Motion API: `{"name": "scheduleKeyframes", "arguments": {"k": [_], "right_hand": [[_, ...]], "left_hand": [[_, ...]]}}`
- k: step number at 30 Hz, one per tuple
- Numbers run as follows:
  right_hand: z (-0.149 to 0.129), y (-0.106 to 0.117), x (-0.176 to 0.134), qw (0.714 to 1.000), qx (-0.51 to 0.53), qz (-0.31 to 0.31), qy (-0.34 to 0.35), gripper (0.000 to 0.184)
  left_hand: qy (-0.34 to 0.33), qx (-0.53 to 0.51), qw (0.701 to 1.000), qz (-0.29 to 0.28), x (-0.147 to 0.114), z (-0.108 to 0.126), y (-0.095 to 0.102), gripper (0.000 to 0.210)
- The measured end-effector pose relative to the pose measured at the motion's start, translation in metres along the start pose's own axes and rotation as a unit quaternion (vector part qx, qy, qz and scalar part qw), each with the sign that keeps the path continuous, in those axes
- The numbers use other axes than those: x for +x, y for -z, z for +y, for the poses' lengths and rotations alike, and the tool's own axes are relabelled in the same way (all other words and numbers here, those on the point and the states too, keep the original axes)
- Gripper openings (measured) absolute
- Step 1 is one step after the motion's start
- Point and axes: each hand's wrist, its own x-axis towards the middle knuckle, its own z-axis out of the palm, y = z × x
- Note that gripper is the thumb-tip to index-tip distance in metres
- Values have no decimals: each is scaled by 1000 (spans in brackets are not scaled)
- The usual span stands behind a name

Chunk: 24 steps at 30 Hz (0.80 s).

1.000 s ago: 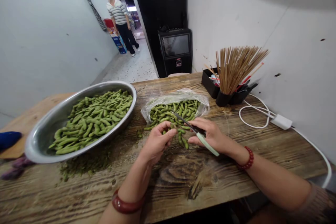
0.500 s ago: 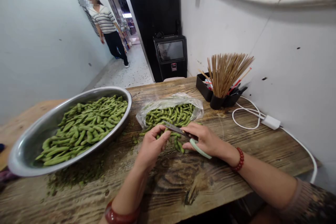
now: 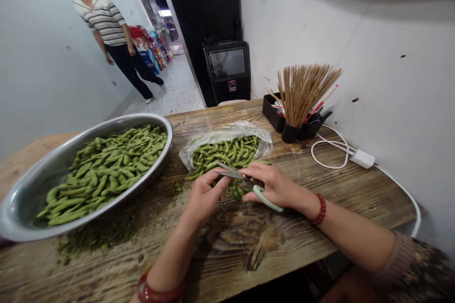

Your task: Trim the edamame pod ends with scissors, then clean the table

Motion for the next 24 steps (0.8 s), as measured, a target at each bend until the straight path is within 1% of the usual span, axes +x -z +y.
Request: {"name": "scheduleKeyframes", "arguments": {"k": [6, 13, 15, 17, 20, 22, 24], "right_hand": [[-1, 1, 1, 1000, 11, -2, 9, 59], [0, 0, 2, 999, 20, 4, 24, 48], [0, 0, 2, 999, 23, 5, 21, 45], [1, 0, 3, 999, 29, 20, 9, 41], [4, -1, 4, 997, 44, 66, -17, 40], [6, -1, 4, 995, 45, 83, -21, 45], [7, -2, 3, 996, 35, 76, -9, 51]], "left_hand": [[-3, -19, 1000, -3, -1, 2, -3, 16], [13, -11, 1000, 7, -1, 2, -2, 17], [28, -23, 999, 14, 0, 1, -1, 17], [63, -67, 996, 21, 0, 1, 1, 19], [114, -165, 979, 28, 1, 1, 3, 25], [115, -219, 968, 26, 2, 2, 5, 26], [109, -257, 960, 22, 3, 2, 6, 25]]}}
